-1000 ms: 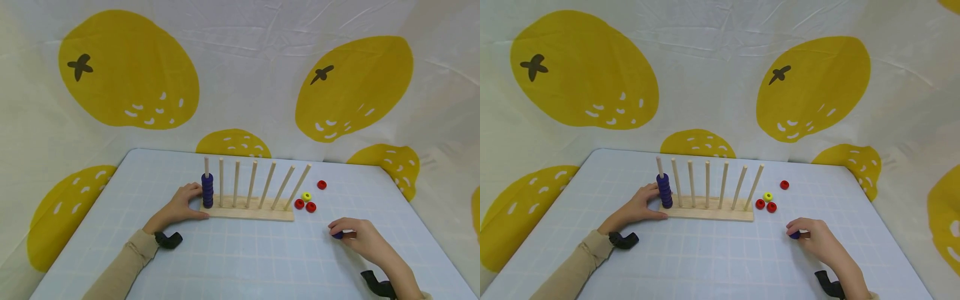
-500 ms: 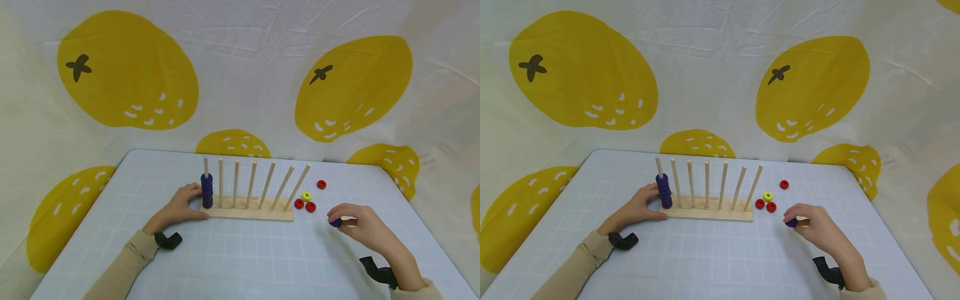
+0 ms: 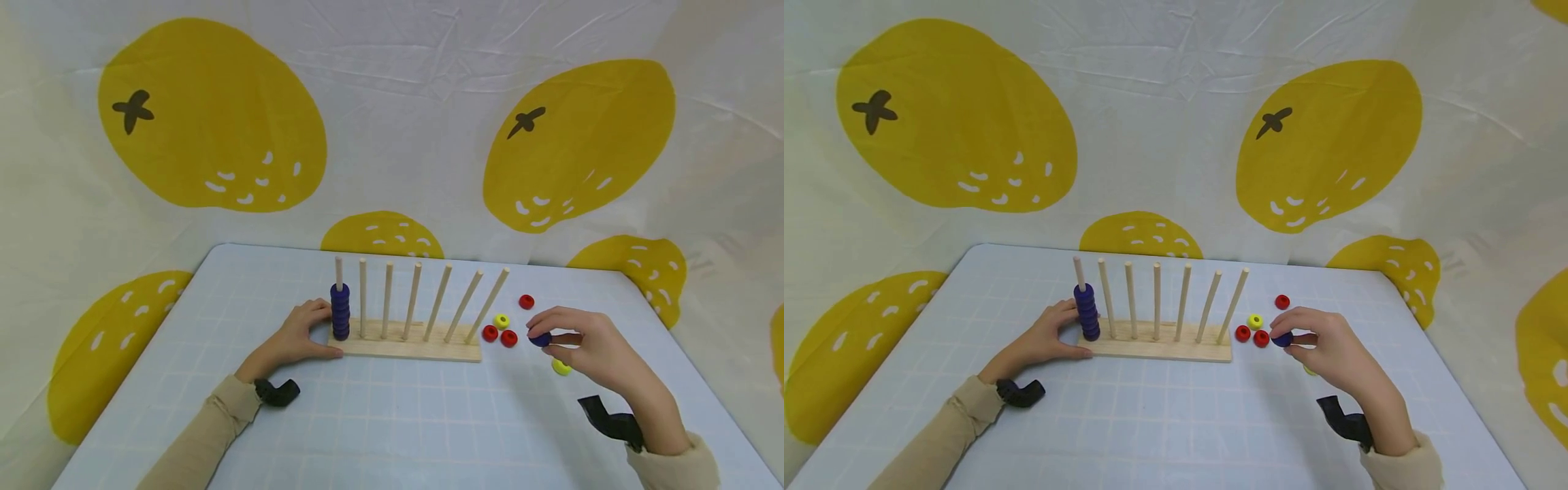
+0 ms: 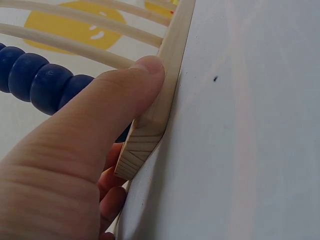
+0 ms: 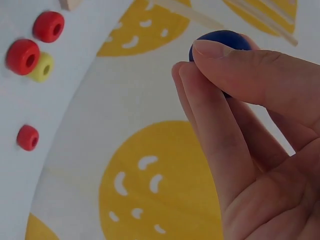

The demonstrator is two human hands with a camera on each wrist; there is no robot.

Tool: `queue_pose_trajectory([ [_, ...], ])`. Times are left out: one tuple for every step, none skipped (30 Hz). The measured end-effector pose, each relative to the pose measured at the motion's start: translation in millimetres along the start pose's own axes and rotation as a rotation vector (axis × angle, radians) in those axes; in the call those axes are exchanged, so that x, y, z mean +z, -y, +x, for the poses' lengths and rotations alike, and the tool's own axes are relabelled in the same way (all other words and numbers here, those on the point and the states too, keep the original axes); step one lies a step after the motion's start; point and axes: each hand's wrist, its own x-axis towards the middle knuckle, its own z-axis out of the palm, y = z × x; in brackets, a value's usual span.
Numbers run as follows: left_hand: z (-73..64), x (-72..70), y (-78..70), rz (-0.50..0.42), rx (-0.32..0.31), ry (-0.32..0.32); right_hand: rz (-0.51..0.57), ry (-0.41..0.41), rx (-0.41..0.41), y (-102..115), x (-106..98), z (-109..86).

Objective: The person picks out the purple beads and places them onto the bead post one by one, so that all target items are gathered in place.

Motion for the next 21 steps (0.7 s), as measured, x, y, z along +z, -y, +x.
queue_pose_trajectory([
  [0.2, 0.1, 0.1, 0.001, -0.002, 0.001, 0.000, -0.006, -0.007, 2, -1, 1.8],
  [0.2, 0.3, 0.2, 0.002, -0.004, 0.002, 0.001, -0.014, -0.015, 4, -1, 3.7],
  [0.3, 0.3, 0.4, 0.001, -0.008, 0.004, 0.001, -0.022, -0.024, 7, -1, 5.6],
  [0.1, 0.1, 0.2, -0.001, -0.014, 0.005, 0.007, -0.030, -0.034, 9, -2, 7.3],
  [0.1, 0.1, 0.2, -0.001, -0.012, 0.004, 0.014, -0.037, -0.044, 11, -2, 9.1],
  [0.1, 0.1, 0.2, -0.003, -0.014, 0.004, 0.023, -0.044, -0.052, 13, -2, 10.6],
  [0.1, 0.2, 0.1, -0.003, -0.015, 0.004, 0.041, -0.052, -0.062, 15, -2, 12.2],
  [0.1, 0.4, 0.1, -0.003, -0.013, 0.004, 0.060, -0.058, -0.072, 17, -2, 13.7],
  [0.1, 0.5, 0.0, -0.002, -0.012, 0.003, 0.082, -0.063, -0.083, 18, -3, 15.2],
  [0.2, 0.8, 0.1, 0.000, -0.008, 0.001, 0.100, -0.068, -0.094, 20, -3, 16.7],
  [0.3, 1.0, 0.0, 0.001, -0.003, -0.001, 0.117, -0.072, -0.105, 22, -3, 18.4],
  [0.4, 1.1, 0.1, 0.002, -0.005, 0.000, 0.133, -0.078, -0.116, 24, -3, 20.1],
  [0.6, 1.2, 0.3, 0.006, -0.003, 0.000, 0.147, -0.084, -0.126, 26, -3, 21.7],
  [0.7, 1.3, 0.4, 0.009, -0.001, 0.000, 0.152, -0.091, -0.138, 28, -3, 23.4],
  [0.8, 1.5, 0.5, 0.010, 0.001, -0.001, 0.154, -0.098, -0.150, 30, -3, 25.2],
  [0.9, 1.5, 0.6, 0.011, 0.004, -0.003, 0.154, -0.105, -0.161, 32, -3, 27.2],
  [0.9, 1.5, 0.6, 0.010, 0.003, -0.004, 0.158, -0.113, -0.174, 33, -3, 29.1],
  [0.8, 1.4, 0.7, 0.010, 0.001, -0.004, 0.165, -0.120, -0.185, 35, -3, 31.1],
  [0.8, 1.4, 0.7, 0.008, 0.001, -0.006, 0.178, -0.129, -0.201, 37, -3, 33.1],
  [0.8, 1.5, 0.6, 0.007, 0.002, -0.007, 0.202, -0.137, -0.211, 39, -3, 35.2],
  [0.7, 1.5, 0.5, 0.005, 0.004, -0.008, 0.232, -0.144, -0.219, 41, -3, 37.3],
])
